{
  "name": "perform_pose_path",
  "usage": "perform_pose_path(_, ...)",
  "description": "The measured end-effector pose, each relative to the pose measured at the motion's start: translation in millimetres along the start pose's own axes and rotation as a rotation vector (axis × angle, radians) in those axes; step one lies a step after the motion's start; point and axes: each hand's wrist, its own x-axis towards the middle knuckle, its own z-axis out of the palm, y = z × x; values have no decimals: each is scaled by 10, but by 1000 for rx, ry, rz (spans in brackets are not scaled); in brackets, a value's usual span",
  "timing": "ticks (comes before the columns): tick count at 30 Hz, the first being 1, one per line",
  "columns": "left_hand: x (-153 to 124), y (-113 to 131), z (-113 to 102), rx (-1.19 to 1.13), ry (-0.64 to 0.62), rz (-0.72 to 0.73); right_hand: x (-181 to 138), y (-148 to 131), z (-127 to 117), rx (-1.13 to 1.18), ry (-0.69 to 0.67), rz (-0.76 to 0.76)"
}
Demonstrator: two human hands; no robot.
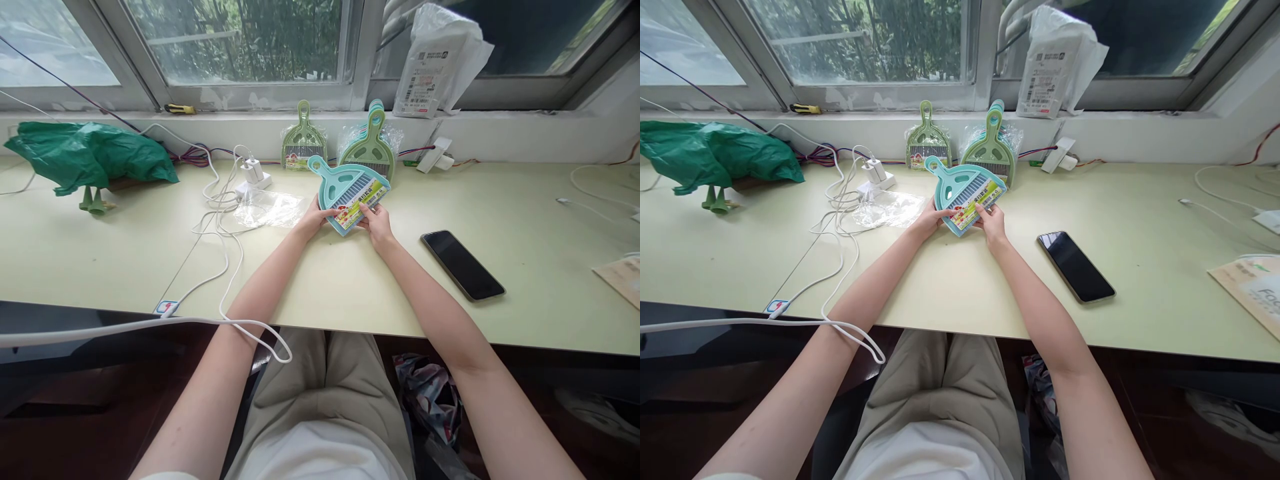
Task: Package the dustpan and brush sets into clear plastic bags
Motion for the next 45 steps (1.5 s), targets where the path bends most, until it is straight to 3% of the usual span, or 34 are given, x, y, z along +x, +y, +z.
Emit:
perform_pose_path(34, -3, -8, 40, 15, 21, -2, -27, -18, 24, 9, 49, 3)
perform_pose_path(45, 56, -73, -21, 17, 23, 35, -4, -17, -26, 7, -43, 2)
